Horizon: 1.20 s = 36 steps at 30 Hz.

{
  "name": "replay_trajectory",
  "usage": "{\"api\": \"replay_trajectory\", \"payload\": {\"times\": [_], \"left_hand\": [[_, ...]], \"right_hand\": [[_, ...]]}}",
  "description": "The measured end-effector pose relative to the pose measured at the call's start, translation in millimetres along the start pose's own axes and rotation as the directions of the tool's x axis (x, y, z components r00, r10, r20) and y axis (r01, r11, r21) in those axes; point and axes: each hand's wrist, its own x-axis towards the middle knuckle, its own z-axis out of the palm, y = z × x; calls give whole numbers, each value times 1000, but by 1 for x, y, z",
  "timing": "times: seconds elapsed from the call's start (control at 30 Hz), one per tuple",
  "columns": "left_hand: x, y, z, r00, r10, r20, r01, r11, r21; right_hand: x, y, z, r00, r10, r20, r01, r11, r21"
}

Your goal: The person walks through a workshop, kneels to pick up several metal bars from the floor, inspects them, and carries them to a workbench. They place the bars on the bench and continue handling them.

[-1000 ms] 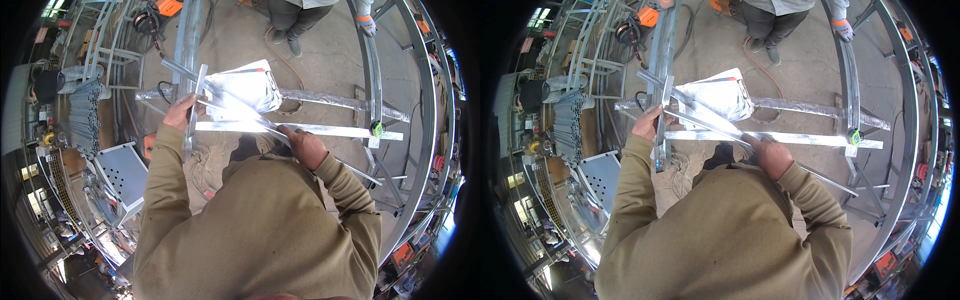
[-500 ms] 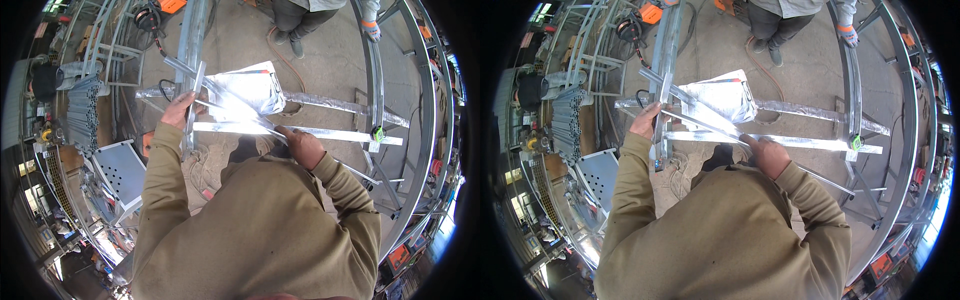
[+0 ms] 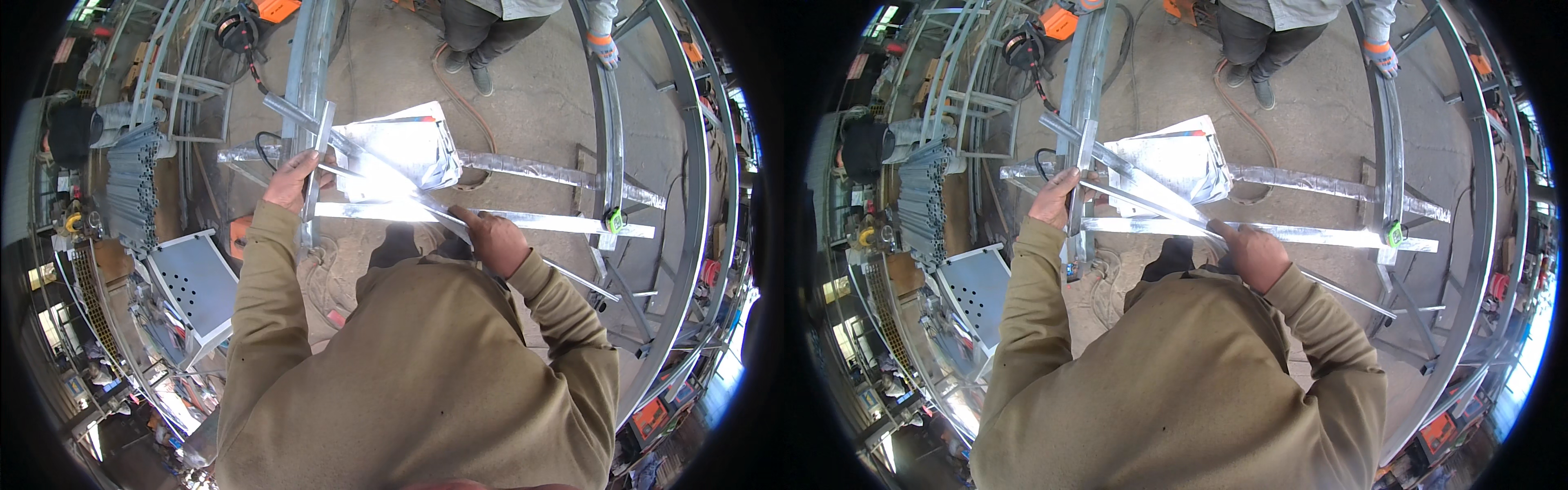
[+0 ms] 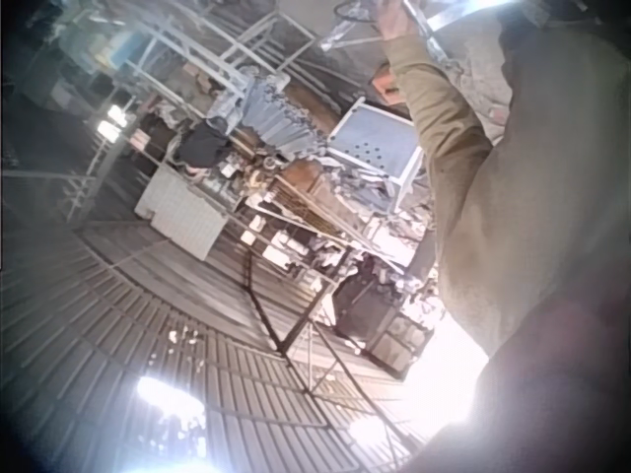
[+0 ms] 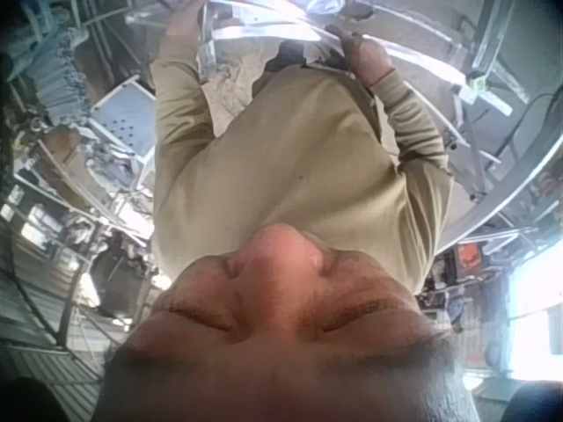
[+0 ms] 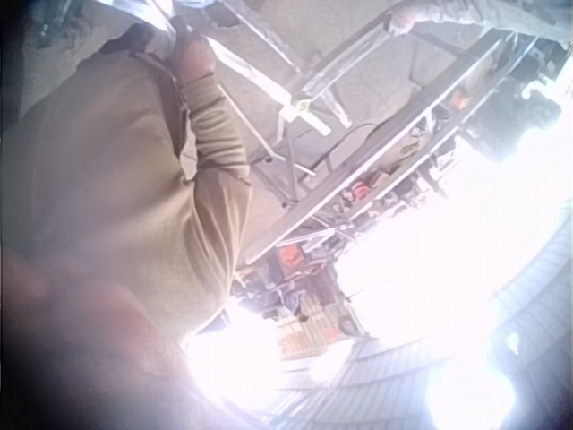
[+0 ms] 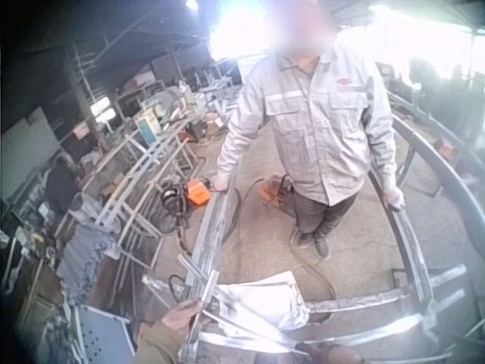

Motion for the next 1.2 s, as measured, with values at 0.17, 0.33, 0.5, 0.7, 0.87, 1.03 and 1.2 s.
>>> {"api": "replay_trajectory", "payload": {"times": [0.17, 0.33, 0.5, 0.7, 0.87, 1.03, 1.2], "left_hand": [[0, -19, -21, 952, 147, -267, -138, 989, 51], [2, -38, -96, 786, 213, -580, -145, 976, 163], [9, -52, -147, 776, 342, -530, 36, 814, 579], [35, -74, -155, 656, 586, -476, 171, 499, 850], [51, -89, -167, 615, 603, -508, 254, 459, 851], [59, -89, -181, 647, 576, -500, 288, 423, 859], [57, -94, -173, 663, 474, -579, 295, 546, 784]], "right_hand": [[13, 3, 22, 970, 145, 193, -150, 989, 10], [42, 8, 69, 972, 200, 125, -209, 975, 69], [81, 7, 113, 963, 252, 100, -256, 966, 29], [116, -6, 127, 957, 290, 27, -288, 956, -49], [132, -10, 124, 956, 281, 83, -275, 958, -80], [151, -20, 133, 963, 257, 77, -246, 962, -121], [164, -24, 143, 970, 240, 27, -231, 956, -181]]}}
